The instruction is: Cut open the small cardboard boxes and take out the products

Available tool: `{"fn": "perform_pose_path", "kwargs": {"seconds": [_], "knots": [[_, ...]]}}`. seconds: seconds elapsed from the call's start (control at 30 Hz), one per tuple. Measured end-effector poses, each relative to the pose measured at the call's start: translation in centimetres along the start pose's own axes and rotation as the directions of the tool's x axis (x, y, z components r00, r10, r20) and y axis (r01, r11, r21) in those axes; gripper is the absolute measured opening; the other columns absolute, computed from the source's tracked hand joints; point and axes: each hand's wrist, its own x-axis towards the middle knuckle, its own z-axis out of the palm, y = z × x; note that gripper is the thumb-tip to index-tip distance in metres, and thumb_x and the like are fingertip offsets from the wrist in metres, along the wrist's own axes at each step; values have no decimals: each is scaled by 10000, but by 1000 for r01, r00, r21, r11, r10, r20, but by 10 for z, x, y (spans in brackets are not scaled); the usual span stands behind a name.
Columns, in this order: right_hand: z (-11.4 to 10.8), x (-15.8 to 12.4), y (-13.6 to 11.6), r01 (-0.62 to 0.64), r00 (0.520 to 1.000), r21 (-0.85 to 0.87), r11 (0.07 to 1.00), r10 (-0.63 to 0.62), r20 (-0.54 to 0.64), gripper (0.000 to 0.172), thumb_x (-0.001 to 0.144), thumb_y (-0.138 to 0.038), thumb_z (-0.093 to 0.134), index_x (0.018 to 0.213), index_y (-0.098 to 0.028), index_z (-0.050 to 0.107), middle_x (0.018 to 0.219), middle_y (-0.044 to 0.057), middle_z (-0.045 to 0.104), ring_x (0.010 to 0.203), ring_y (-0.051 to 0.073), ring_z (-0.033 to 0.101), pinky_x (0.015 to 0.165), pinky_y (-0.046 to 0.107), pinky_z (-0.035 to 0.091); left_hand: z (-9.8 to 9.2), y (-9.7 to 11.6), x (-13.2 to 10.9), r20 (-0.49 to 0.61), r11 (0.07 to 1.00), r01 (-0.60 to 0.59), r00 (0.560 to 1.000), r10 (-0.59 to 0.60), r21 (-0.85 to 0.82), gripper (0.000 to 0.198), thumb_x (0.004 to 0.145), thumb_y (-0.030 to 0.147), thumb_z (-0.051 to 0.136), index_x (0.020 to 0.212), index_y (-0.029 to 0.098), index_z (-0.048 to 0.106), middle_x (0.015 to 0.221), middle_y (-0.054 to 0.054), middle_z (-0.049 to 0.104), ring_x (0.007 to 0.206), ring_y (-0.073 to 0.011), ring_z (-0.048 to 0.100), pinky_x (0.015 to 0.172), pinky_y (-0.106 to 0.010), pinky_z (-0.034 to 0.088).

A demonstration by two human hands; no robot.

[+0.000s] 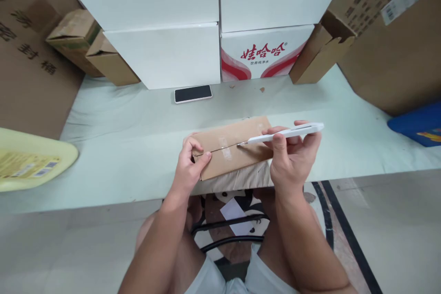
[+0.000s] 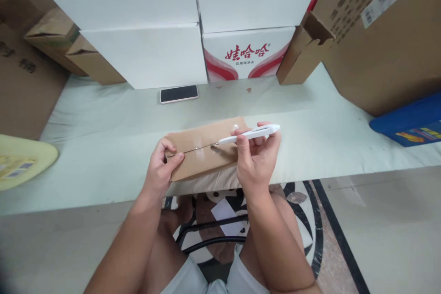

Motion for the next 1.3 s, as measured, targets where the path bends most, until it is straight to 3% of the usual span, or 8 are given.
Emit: {"fn": "perform_pose_path", "kwargs": {"seconds": [0.37, 0.6, 0.87, 1.13, 1.3], "knots": [[2, -1, 5, 19, 995, 27, 999, -16, -99, 354, 947, -417, 687, 1165, -300, 434, 893, -49, 682, 778, 139, 743, 805, 371, 672, 3, 0, 1, -10, 1000, 8, 1000, -8, -27, 384, 767, 455, 745, 823, 242, 430, 967, -27, 556, 903, -217, 539, 764, -311, 442], [6, -2, 4, 30, 988, 15, 999, -27, -153, 382, 949, -410, 677, 1242, -318, 450, 898, -29, 667, 795, 143, 714, 656, 290, 649, 1, 2, -2, 10, 998, 29, 1000, -28, -56, 377, 790, 439, 735, 857, 241, 421, 1018, -23, 547, 878, -191, 525, 717, -289, 410], [-23, 21, -2, 52, 939, 171, 984, 10, -344, 374, 962, -428, 649, 1244, -356, 414, 969, -56, 638, 825, 119, 699, 732, 323, 657, 4, 9, -4, 2, 988, 85, 996, -85, -127, 427, 771, 431, 751, 933, 266, 392, 1024, -1, 528, 812, -172, 512, 654, -271, 404], [-27, 24, 9, -83, 939, 231, 969, 154, -308, 507, 902, -492, 715, 1304, -346, 442, 930, -55, 631, 810, 117, 684, 739, 313, 639, 5, 8, -1, -33, 970, 125, 990, -135, -211, 501, 688, 421, 816, 928, 260, 407, 983, 5, 527, 760, -147, 504, 606, -237, 418], [-31, 30, 16, -78, 948, 176, 981, 127, -291, 505, 928, -511, 666, 1354, -387, 424, 1007, -26, 642, 917, 154, 696, 853, 407, 635, 4, 7, 2, -90, 958, 131, 983, -158, -256, 573, 612, 399, 885, 971, 267, 458, 1129, -13, 568, 843, -158, 572, 638, -241, 469]]}}
